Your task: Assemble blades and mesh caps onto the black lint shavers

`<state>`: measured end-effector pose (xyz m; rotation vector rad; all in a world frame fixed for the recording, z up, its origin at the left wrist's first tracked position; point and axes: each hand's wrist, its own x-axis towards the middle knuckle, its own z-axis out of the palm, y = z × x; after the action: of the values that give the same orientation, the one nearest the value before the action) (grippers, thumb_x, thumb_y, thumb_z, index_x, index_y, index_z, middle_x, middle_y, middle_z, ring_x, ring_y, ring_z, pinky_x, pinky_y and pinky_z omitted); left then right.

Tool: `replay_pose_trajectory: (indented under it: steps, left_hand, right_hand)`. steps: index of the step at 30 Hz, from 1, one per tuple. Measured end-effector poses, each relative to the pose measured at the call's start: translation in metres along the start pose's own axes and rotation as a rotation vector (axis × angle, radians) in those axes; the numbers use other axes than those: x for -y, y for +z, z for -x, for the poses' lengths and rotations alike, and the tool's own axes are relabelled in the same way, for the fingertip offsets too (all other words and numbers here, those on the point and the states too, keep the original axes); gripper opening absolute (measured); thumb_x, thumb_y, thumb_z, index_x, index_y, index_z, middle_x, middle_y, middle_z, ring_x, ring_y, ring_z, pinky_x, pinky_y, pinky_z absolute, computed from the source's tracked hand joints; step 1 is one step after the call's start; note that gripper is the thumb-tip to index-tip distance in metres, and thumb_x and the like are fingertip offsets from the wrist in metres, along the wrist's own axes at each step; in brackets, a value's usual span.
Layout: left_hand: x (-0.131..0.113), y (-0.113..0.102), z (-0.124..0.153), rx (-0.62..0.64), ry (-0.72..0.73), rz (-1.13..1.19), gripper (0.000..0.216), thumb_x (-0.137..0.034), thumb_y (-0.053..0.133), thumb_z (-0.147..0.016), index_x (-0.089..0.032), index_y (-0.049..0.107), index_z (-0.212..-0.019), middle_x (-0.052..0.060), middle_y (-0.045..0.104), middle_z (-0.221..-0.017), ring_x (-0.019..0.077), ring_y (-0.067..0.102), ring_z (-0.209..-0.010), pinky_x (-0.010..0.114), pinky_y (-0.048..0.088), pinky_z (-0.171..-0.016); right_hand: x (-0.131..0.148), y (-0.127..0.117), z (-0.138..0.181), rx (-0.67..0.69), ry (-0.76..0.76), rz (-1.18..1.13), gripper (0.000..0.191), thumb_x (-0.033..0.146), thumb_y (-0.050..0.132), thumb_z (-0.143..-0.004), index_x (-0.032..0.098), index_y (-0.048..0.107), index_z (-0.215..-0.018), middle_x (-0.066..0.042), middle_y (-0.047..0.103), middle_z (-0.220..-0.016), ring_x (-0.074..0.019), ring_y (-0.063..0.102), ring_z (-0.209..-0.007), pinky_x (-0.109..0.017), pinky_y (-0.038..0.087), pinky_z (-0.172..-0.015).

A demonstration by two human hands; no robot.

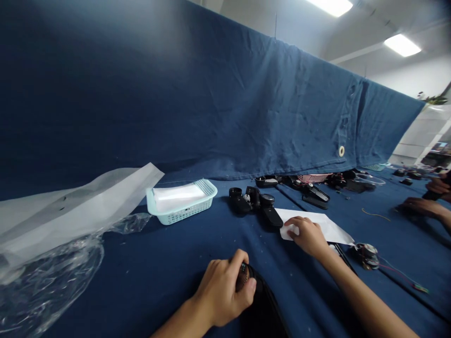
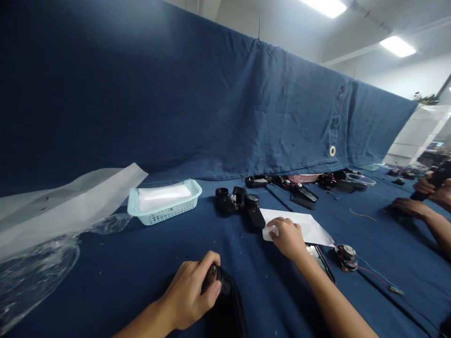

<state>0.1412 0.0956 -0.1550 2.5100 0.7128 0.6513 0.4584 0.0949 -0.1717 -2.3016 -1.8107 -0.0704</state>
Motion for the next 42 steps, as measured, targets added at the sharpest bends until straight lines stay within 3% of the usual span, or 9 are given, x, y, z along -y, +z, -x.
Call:
replay_pose_trajectory:
  steps: [11, 20, 26, 30, 34, 36, 38, 40, 42]
  left_hand:
    - [-0.001, 0.0, -0.001, -0.019, 0.002, -0.038, 0.016, -0.035, 0.043, -0.085, -0.024, 0.042, -0.096, -0.008, 0.051, -0.055, 0.0162, 0.051, -0.045, 0.027, 0.036, -0.051]
    - [-0.007, -0.002, 0.0, -0.087, -0.1, -0.145, 0.02, -0.034, 0.048, -0.081, -0.023, 0.043, -0.097, -0.006, 0.056, -0.058, 0.0178, 0.057, -0.049, 0.029, 0.045, -0.056]
    - [-0.015, -0.019, -0.001, -0.077, -0.081, -0.275, 0.026, -0.039, 0.052, -0.078, -0.022, 0.048, -0.097, -0.002, 0.062, -0.066, 0.0223, 0.063, -0.058, 0.033, 0.047, -0.061]
    - [-0.033, -0.05, 0.016, -0.03, -0.03, -0.359, 0.031, -0.044, 0.059, -0.073, -0.023, 0.051, -0.094, -0.001, 0.066, -0.072, 0.0251, 0.065, -0.061, 0.035, 0.046, -0.062]
    - [-0.053, -0.085, 0.05, -0.012, -0.061, -0.427, 0.031, -0.045, 0.059, -0.075, -0.025, 0.05, -0.096, -0.004, 0.065, -0.067, 0.0252, 0.066, -0.06, 0.033, 0.044, -0.059]
    - [-0.057, -0.095, 0.068, -0.047, -0.123, -0.446, 0.026, -0.043, 0.056, -0.078, -0.025, 0.047, -0.095, -0.004, 0.063, -0.064, 0.024, 0.065, -0.059, 0.032, 0.043, -0.057]
    - [-0.055, -0.097, 0.084, -0.108, -0.178, -0.425, 0.021, -0.039, 0.052, -0.08, -0.025, 0.044, -0.095, -0.005, 0.062, -0.062, 0.0212, 0.063, -0.055, 0.029, 0.041, -0.053]
    - [-0.046, -0.093, 0.097, -0.183, -0.181, -0.413, 0.02, -0.035, 0.048, -0.081, -0.025, 0.042, -0.097, -0.005, 0.061, -0.06, 0.0197, 0.062, -0.052, 0.028, 0.042, -0.051]
    - [-0.031, -0.086, 0.106, -0.245, -0.139, -0.452, 0.021, -0.033, 0.044, -0.082, -0.023, 0.041, -0.101, -0.003, 0.06, -0.059, 0.0215, 0.063, -0.053, 0.031, 0.045, -0.053]
  right_hand:
    - [0.01, -0.006, 0.005, -0.087, 0.056, 0.052, 0.024, 0.032, 0.06, -0.093, 0.017, 0.064, -0.112, -0.006, 0.067, -0.113, -0.0231, 0.064, -0.099, -0.051, 0.042, -0.098]
    - [0.028, -0.002, 0.013, -0.038, 0.069, 0.11, 0.032, 0.044, 0.056, -0.094, 0.016, 0.066, -0.08, -0.002, 0.07, -0.083, -0.019, 0.066, -0.084, -0.043, 0.046, -0.091]
    - [0.05, -0.021, 0.027, -0.119, 0.06, -0.077, 0.03, 0.039, 0.05, -0.096, 0.015, 0.067, -0.091, -0.009, 0.07, -0.091, -0.0264, 0.064, -0.096, -0.05, 0.037, -0.097]
    - [0.097, -0.048, 0.056, -0.112, -0.075, -0.378, 0.042, 0.045, 0.035, -0.1, 0.016, 0.066, -0.1, -0.013, 0.07, -0.099, -0.029, 0.063, -0.096, -0.041, 0.042, -0.087]
    - [0.165, -0.055, 0.104, 0.203, -0.342, -0.772, 0.049, 0.059, 0.032, -0.097, 0.025, 0.065, -0.111, -0.002, 0.072, -0.099, -0.0192, 0.067, -0.088, -0.026, 0.049, -0.072]
    - [0.194, -0.046, 0.124, 0.748, -0.308, -1.373, 0.056, 0.065, 0.036, -0.094, 0.022, 0.062, -0.118, -0.006, 0.071, -0.104, -0.0198, 0.067, -0.091, -0.027, 0.049, -0.077]
    - [0.217, -0.033, 0.136, 1.206, -0.089, -1.649, 0.083, 0.082, 0.024, -0.084, 0.014, 0.068, -0.103, -0.01, 0.073, -0.085, -0.0182, 0.068, -0.07, -0.028, 0.049, -0.071]
    - [0.234, -0.021, 0.14, 1.341, 0.081, -1.753, 0.092, 0.086, 0.018, -0.08, 0.01, 0.07, -0.087, -0.009, 0.07, -0.069, -0.0147, 0.064, -0.054, -0.024, 0.049, -0.061]
    - [0.246, -0.013, 0.138, 1.303, 0.168, -1.779, 0.092, 0.084, 0.018, -0.083, 0.008, 0.069, -0.072, -0.008, 0.065, -0.057, -0.0124, 0.061, -0.046, -0.02, 0.046, -0.052]
